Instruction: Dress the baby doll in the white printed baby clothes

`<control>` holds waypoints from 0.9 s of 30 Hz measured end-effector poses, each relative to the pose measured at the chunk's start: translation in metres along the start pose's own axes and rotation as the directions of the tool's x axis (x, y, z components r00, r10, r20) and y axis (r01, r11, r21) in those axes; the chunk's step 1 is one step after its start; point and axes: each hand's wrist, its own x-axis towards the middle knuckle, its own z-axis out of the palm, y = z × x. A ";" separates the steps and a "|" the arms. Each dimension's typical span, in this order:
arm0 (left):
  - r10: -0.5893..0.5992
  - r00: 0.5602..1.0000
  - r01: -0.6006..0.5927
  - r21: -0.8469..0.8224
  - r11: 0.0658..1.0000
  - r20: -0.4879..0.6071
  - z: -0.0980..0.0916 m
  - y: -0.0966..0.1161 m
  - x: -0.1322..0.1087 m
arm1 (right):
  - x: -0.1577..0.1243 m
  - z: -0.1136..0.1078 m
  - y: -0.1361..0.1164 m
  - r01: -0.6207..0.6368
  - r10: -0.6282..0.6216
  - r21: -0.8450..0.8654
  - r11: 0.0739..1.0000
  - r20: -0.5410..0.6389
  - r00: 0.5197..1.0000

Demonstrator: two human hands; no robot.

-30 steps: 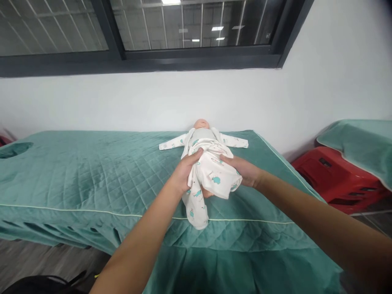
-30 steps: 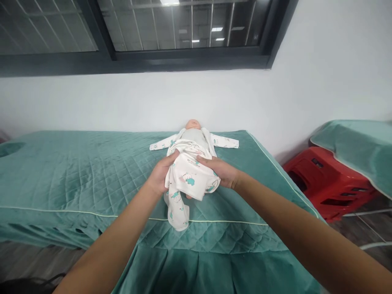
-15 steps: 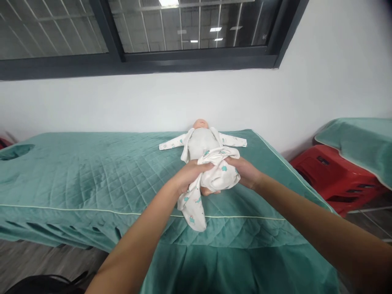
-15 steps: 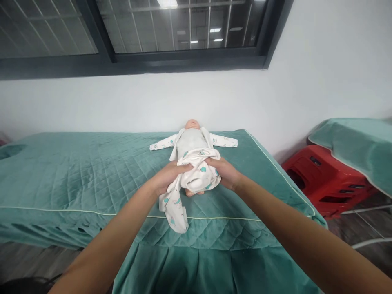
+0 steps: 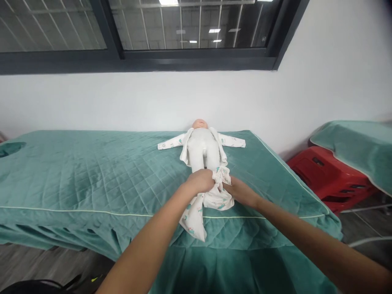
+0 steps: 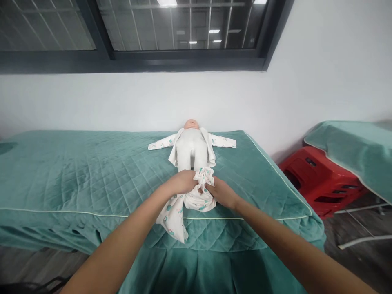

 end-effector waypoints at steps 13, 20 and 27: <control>0.028 0.947 0.247 -0.782 0.572 0.320 -0.026 -0.015 -0.015 | -0.012 0.005 0.015 -0.020 0.038 0.507 0.862 -0.026 0.999; -0.030 0.978 0.170 -0.711 0.683 0.205 -0.038 -0.013 0.011 | 0.020 -0.009 0.005 -0.001 0.016 0.447 0.895 -0.029 0.999; 0.006 0.985 -0.078 -0.417 0.905 -0.171 -0.046 0.001 0.042 | 0.062 -0.008 0.000 0.088 0.007 0.403 0.911 -0.229 0.973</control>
